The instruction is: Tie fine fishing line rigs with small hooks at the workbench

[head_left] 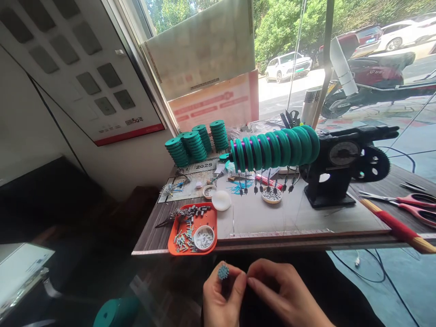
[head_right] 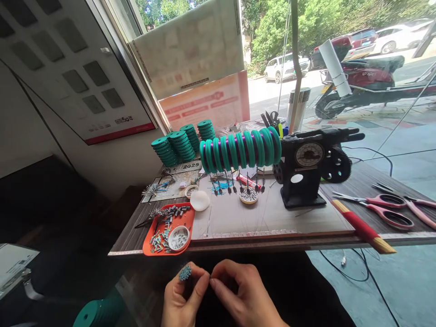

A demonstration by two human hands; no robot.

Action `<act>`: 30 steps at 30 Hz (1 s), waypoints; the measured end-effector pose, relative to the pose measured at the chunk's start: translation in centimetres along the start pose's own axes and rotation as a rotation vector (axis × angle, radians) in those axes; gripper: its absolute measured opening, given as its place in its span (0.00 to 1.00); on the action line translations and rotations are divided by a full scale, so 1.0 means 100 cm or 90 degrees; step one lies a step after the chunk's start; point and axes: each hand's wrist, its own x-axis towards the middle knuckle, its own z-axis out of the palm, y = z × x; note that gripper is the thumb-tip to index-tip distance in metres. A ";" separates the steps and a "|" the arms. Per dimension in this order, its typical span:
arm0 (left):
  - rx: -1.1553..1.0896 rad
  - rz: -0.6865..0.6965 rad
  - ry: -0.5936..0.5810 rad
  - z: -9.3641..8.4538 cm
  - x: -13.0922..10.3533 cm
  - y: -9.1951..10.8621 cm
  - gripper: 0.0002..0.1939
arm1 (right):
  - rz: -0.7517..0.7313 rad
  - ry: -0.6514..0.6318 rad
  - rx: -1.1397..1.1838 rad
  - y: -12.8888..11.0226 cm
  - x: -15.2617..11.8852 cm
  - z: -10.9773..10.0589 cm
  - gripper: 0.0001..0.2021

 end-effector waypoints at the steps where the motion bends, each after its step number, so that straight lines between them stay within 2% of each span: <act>1: -0.022 -0.018 0.018 0.001 0.001 0.001 0.14 | -0.022 0.002 -0.034 0.001 -0.001 -0.001 0.10; 5: -0.159 -0.148 0.030 0.001 0.005 0.001 0.18 | -0.138 0.006 -0.178 0.005 -0.004 -0.003 0.05; 9: -0.297 -0.263 -0.014 0.002 0.006 0.000 0.21 | -0.175 0.051 -0.174 0.005 -0.006 -0.004 0.08; 12: -0.349 -0.308 -0.047 0.006 0.002 -0.002 0.24 | -0.186 0.079 -0.170 0.005 -0.006 -0.003 0.08; 15: -0.347 -0.329 -0.071 0.008 -0.003 -0.003 0.22 | -0.211 0.061 -0.189 0.005 -0.006 -0.003 0.07; 19: -0.340 -0.356 -0.089 0.010 -0.005 -0.004 0.25 | -0.258 0.066 -0.220 0.006 -0.006 -0.001 0.07; 23: -0.348 -0.341 -0.051 0.012 -0.004 -0.006 0.26 | -0.314 0.120 -0.247 0.005 -0.006 -0.002 0.08; 30: -0.313 -0.312 0.003 0.013 -0.007 -0.010 0.26 | -0.333 0.136 -0.274 0.003 -0.005 -0.002 0.08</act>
